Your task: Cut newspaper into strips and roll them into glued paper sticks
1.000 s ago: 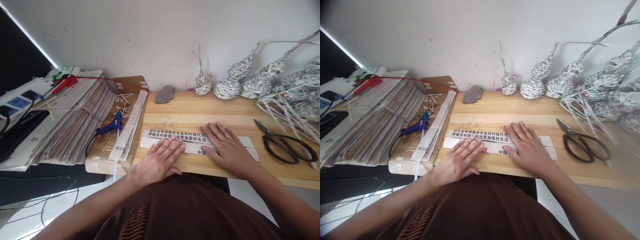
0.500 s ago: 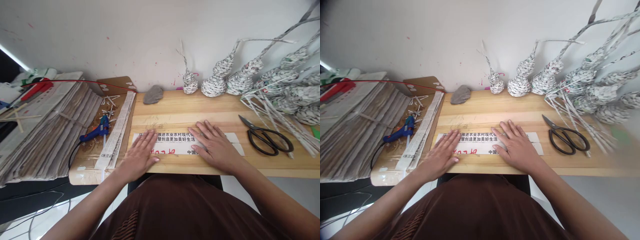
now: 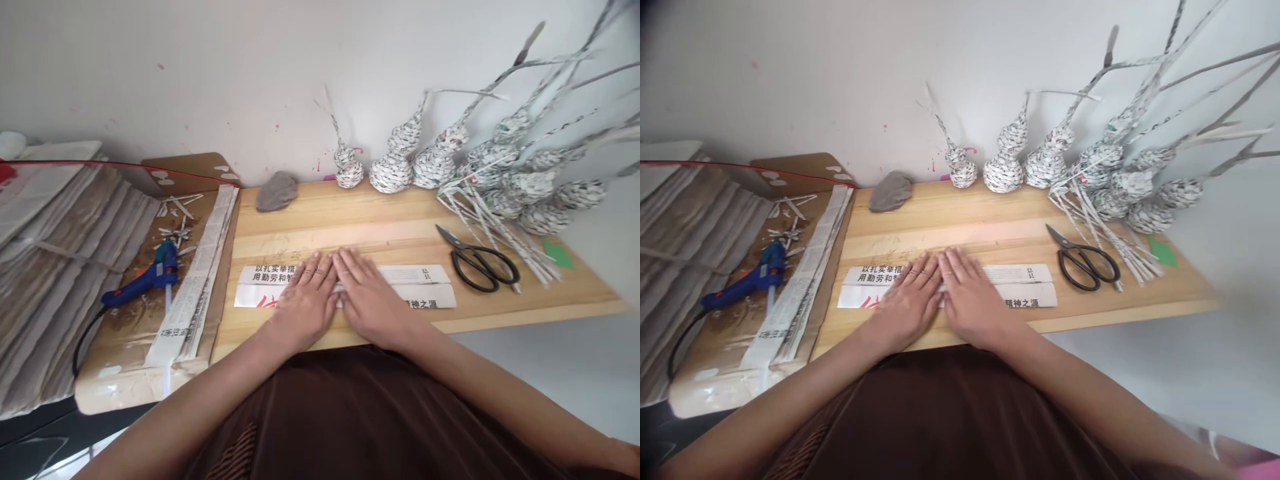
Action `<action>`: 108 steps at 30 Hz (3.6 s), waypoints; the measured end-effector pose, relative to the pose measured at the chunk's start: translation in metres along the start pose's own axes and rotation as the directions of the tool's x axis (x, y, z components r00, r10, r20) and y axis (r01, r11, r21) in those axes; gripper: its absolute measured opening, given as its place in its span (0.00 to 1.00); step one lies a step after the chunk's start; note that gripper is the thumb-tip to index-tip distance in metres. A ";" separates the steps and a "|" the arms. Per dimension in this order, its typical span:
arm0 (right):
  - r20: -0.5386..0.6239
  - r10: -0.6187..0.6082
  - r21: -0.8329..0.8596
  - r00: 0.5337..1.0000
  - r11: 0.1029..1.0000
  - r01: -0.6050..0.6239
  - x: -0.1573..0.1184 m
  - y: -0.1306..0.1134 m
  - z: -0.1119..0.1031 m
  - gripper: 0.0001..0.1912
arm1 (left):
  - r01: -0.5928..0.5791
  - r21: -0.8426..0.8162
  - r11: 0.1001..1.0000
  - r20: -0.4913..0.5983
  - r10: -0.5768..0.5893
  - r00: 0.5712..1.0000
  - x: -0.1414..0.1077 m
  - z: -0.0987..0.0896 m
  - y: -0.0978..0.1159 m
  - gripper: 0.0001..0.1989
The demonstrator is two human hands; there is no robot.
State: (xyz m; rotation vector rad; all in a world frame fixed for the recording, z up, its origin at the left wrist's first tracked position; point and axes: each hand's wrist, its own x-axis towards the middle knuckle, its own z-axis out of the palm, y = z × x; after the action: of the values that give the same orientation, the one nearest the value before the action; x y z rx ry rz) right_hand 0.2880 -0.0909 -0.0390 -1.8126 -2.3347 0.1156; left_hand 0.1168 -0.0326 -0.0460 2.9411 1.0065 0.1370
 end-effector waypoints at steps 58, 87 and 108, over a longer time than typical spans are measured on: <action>-0.106 0.138 0.148 0.985 0.982 -0.122 -0.006 0.029 -0.025 0.18 | 0.064 -0.333 0.941 -0.007 -0.070 0.998 0.012 -0.030 -0.080 0.11; -0.117 0.009 -0.292 0.993 0.955 -0.043 -0.075 0.067 -0.037 0.09 | -0.176 0.018 0.984 -0.118 0.177 0.977 -0.069 -0.037 -0.107 0.12; -0.104 -0.166 -0.219 0.981 0.966 0.140 0.030 -0.042 0.002 0.07 | -0.170 0.325 0.930 -0.177 0.237 0.955 -0.024 -0.026 -0.039 0.06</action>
State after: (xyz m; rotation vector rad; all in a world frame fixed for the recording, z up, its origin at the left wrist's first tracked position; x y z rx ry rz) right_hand 0.2408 -0.0723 -0.0304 -1.6629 -2.4673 -0.2672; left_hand 0.0718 -0.0168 -0.0243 3.3759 0.7986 0.3386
